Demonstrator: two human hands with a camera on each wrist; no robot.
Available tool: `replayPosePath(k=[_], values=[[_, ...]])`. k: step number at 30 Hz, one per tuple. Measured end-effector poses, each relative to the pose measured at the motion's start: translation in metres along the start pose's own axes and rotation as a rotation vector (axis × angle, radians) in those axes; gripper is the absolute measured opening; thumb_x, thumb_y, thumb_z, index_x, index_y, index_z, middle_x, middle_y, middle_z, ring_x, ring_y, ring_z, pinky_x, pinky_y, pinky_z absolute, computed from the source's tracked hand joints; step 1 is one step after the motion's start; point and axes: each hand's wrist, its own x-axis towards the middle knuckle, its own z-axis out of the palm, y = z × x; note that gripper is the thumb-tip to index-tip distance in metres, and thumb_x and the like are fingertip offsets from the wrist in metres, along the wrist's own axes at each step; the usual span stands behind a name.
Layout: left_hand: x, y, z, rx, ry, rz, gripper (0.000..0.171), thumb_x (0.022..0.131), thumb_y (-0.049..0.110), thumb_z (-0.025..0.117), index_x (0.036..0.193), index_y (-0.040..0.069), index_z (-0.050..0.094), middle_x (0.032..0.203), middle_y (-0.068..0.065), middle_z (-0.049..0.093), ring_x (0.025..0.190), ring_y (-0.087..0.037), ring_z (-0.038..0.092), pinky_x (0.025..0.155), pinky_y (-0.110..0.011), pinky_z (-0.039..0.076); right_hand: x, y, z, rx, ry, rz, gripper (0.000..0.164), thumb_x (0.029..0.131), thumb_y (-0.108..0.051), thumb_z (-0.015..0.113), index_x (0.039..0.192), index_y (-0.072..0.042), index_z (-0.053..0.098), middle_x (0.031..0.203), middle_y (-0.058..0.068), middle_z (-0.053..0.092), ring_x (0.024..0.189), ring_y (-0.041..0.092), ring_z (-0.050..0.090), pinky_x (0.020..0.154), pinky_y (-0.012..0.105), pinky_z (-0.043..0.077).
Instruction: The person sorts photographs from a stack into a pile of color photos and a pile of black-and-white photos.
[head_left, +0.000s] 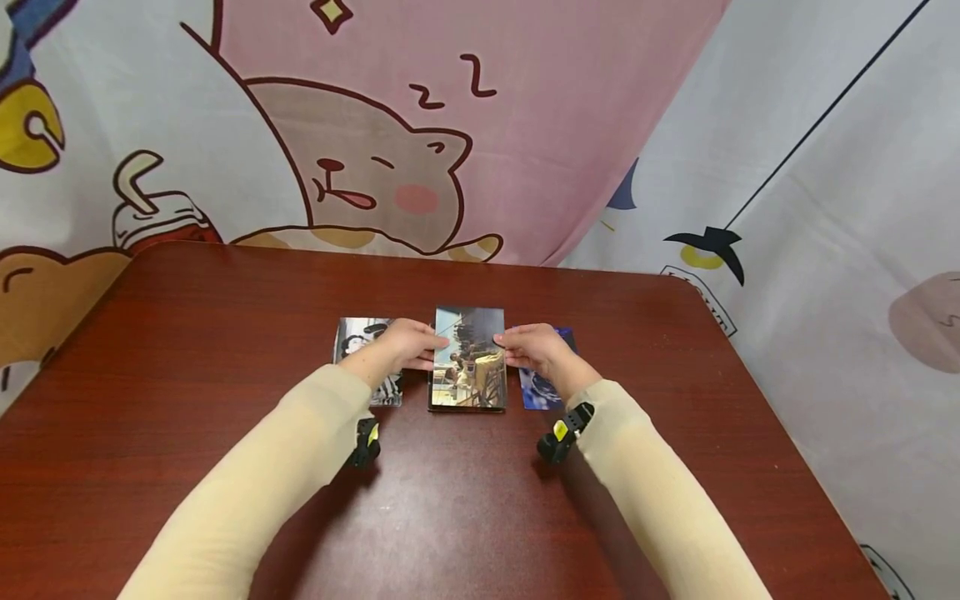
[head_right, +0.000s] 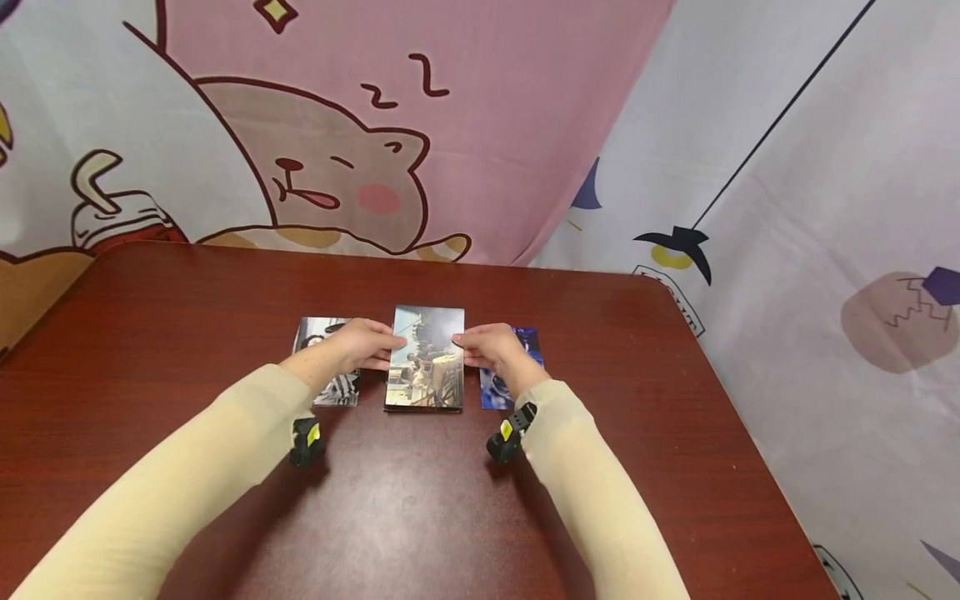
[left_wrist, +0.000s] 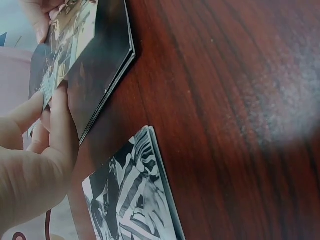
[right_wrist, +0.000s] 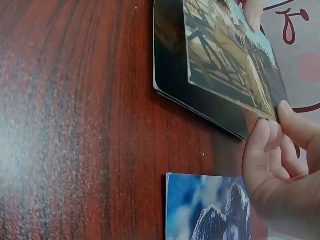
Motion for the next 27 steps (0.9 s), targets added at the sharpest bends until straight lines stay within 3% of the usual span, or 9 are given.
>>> replayPosePath(k=[8, 14, 20, 23, 26, 27], values=[[0.002, -0.001, -0.002, -0.001, 0.007, 0.004, 0.031, 0.092, 0.008, 0.058, 0.118, -0.008, 0.054, 0.088, -0.004, 0.056, 0.075, -0.012, 0.058, 0.068, -0.021, 0.059, 0.001, -0.001, 0.0, -0.006, -0.02, -0.017, 0.039, 0.093, -0.005, 0.055, 0.129, 0.008, 0.049, 0.071, -0.005, 0.059, 0.056, 0.005, 0.056, 0.059, 0.016, 0.057], [0.006, -0.001, -0.005, 0.002, 0.013, 0.0, 0.039, 0.093, 0.009, 0.057, 0.126, -0.009, 0.05, 0.108, -0.014, 0.056, 0.088, -0.018, 0.058, 0.082, -0.025, 0.058, 0.001, 0.0, 0.003, -0.016, -0.034, -0.032, 0.043, 0.092, -0.008, 0.058, 0.131, 0.006, 0.046, 0.076, -0.004, 0.057, 0.06, 0.005, 0.056, 0.059, 0.016, 0.056], [0.005, 0.002, -0.008, -0.01, -0.002, -0.01, 0.041, 0.094, 0.01, 0.056, 0.128, -0.009, 0.048, 0.101, -0.012, 0.058, 0.083, -0.016, 0.059, 0.08, -0.026, 0.059, 0.0, -0.002, 0.005, -0.008, -0.027, -0.019, 0.042, 0.089, -0.007, 0.061, 0.127, 0.007, 0.049, 0.069, -0.005, 0.058, 0.056, 0.005, 0.054, 0.054, 0.015, 0.054], [0.005, 0.002, -0.007, 0.009, 0.0, -0.015, 0.041, 0.094, 0.011, 0.055, 0.129, -0.009, 0.047, 0.108, -0.017, 0.059, 0.088, -0.021, 0.062, 0.084, -0.032, 0.058, 0.0, -0.003, 0.004, -0.005, -0.015, -0.021, 0.036, 0.089, -0.006, 0.061, 0.122, 0.007, 0.052, 0.066, -0.006, 0.058, 0.055, 0.004, 0.054, 0.053, 0.014, 0.054], [0.017, -0.006, -0.009, -0.001, -0.032, 0.001, 0.042, 0.093, 0.009, 0.056, 0.129, -0.009, 0.046, 0.12, -0.023, 0.058, 0.098, -0.027, 0.064, 0.087, -0.038, 0.057, -0.001, -0.005, 0.004, -0.006, -0.014, -0.032, 0.035, 0.089, -0.004, 0.06, 0.121, 0.009, 0.051, 0.064, -0.006, 0.057, 0.054, 0.004, 0.053, 0.052, 0.013, 0.053], [0.032, -0.013, -0.012, -0.023, -0.052, 0.008, 0.041, 0.091, 0.009, 0.059, 0.128, -0.007, 0.048, 0.117, -0.024, 0.059, 0.097, -0.027, 0.065, 0.085, -0.038, 0.058, -0.001, -0.005, 0.003, -0.01, -0.011, -0.036, 0.036, 0.089, -0.004, 0.06, 0.121, 0.01, 0.051, 0.064, -0.007, 0.057, 0.054, 0.004, 0.053, 0.052, 0.013, 0.053]])
